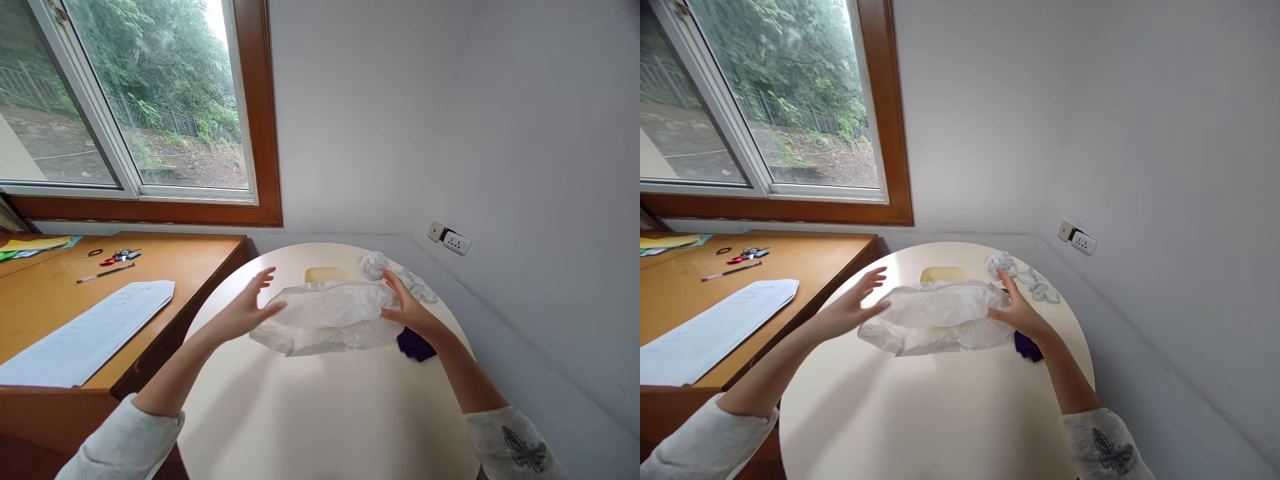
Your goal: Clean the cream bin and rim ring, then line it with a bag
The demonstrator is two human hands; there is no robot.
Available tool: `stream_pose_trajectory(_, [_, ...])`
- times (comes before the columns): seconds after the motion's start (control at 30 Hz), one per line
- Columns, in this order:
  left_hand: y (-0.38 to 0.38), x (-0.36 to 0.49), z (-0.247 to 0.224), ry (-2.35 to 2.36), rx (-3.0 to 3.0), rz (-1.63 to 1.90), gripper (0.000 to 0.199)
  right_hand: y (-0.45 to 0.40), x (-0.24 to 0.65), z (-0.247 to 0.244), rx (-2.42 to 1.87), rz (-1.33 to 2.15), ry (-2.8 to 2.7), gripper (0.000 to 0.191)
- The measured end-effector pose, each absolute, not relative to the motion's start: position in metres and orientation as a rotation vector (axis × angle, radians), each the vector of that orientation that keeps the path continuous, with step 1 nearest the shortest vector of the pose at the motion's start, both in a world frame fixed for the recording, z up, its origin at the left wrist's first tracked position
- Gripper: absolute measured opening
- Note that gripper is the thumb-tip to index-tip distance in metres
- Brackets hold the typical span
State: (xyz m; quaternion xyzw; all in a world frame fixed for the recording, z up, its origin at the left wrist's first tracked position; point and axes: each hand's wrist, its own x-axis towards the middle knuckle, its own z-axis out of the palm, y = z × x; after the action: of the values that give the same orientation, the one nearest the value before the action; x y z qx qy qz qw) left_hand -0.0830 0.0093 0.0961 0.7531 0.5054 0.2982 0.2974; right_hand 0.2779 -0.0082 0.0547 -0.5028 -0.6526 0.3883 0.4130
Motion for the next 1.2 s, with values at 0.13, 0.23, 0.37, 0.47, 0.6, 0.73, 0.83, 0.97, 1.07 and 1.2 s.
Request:
stream_pose_trajectory(0.13, [0.003,-0.051,0.085,1.258,1.955,0.649,0.100,-0.009,0.258,0.059,-1.237,0.998,-1.798,0.098])
stream_pose_trajectory(0.23, [0.013,-0.035,0.069,1.232,1.880,0.690,0.094,0.002,0.241,0.045,-1.241,0.932,-1.680,0.072])
stream_pose_trajectory(0.37, [0.020,-0.025,0.058,1.186,1.846,0.820,0.060,0.013,0.225,0.029,-1.321,0.859,-1.463,0.026])
stream_pose_trajectory(0.47, [0.016,-0.023,0.057,1.189,1.837,0.892,0.046,0.013,0.219,0.025,-1.372,0.821,-1.388,0.021])
stream_pose_trajectory(0.6, [-0.001,-0.028,0.063,1.201,1.832,0.912,0.035,0.003,0.216,0.026,-1.364,0.823,-1.375,0.019])
stream_pose_trajectory(0.73, [-0.022,-0.042,0.071,1.245,1.861,0.842,0.029,-0.014,0.219,0.033,-1.280,0.987,-1.426,0.016])
stream_pose_trajectory(0.83, [-0.031,-0.051,0.078,1.248,1.895,0.771,0.026,-0.024,0.224,0.043,-1.194,1.229,-1.416,0.012])
stream_pose_trajectory(0.97, [-0.024,-0.057,0.089,1.260,1.882,0.833,0.025,-0.022,0.233,0.050,-1.126,1.393,-1.300,0.020])
stream_pose_trajectory(1.07, [-0.007,-0.055,0.094,1.270,1.776,0.896,0.028,-0.008,0.236,0.047,-1.140,1.357,-1.214,0.025])
stream_pose_trajectory(1.2, [0.023,-0.047,0.093,1.228,1.601,1.027,0.033,0.017,0.233,0.036,-1.238,1.219,-1.198,0.031])
